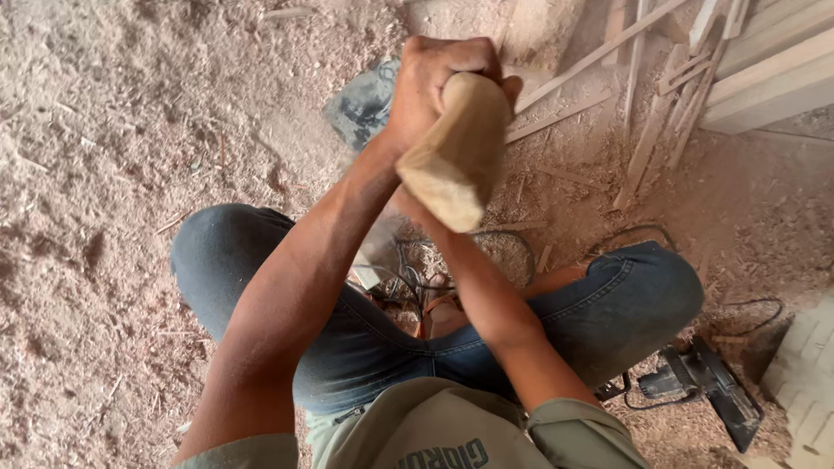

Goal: The person sits on the floor and sharpens a hoe blade using a hammer and a power grinder. They repeatedly strike the blade with the hammer and then grind the edge with the power tool.

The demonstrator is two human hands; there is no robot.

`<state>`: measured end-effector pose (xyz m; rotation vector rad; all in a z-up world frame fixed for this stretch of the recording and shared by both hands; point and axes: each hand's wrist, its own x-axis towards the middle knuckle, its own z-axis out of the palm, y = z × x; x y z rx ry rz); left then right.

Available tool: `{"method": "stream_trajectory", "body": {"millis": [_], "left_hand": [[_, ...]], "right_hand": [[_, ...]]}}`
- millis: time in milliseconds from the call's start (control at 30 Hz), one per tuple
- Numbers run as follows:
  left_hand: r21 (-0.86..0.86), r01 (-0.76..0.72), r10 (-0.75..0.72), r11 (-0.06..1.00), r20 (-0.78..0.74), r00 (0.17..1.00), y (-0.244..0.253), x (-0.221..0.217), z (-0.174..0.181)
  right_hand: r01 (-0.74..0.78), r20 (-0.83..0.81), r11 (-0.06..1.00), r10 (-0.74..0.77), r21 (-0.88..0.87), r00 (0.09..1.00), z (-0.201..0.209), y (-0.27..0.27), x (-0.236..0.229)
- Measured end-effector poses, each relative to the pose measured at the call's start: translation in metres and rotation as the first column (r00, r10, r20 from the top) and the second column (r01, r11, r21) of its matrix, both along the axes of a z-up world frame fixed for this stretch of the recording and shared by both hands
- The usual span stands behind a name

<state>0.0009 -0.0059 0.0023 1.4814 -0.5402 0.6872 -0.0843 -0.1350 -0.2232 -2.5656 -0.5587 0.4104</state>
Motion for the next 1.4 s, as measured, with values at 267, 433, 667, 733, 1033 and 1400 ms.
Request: {"method": "stream_trajectory", "body": {"millis": [267,433,667,733,1033,1400], "left_hand": [[0.03,-0.013,0.015,0.999,-0.066,0.998,0.012,-0.014,0.005],[0.066,-0.092,0.094,0.994,-0.032,0.995,0.01,-0.017,0.019],[0.157,-0.188,0.205,0.969,-0.102,0.973,0.014,-0.029,0.037],[0.088,-0.14,0.148,0.986,-0.084,0.985,0.015,-0.026,0.037],[0.073,-0.135,0.141,0.988,-0.092,0.986,0.011,-0.026,0.034],[0.06,-0.108,0.114,0.992,-0.118,0.986,0.014,-0.027,0.022]], "right_hand": [[-0.041,0.099,0.995,0.032,0.093,0.995,-0.067,0.028,-0.011],[-0.078,0.069,0.991,0.071,0.108,0.995,-0.101,0.024,-0.025],[-0.003,0.415,0.999,0.022,-0.047,0.91,-0.138,0.026,-0.018],[0.028,0.308,0.999,-0.035,0.029,0.951,-0.142,0.021,-0.001],[-0.103,0.178,0.994,0.096,0.027,0.979,-0.124,0.037,-0.042],[-0.082,0.197,0.995,0.071,0.05,0.978,-0.121,0.03,-0.03]]}}
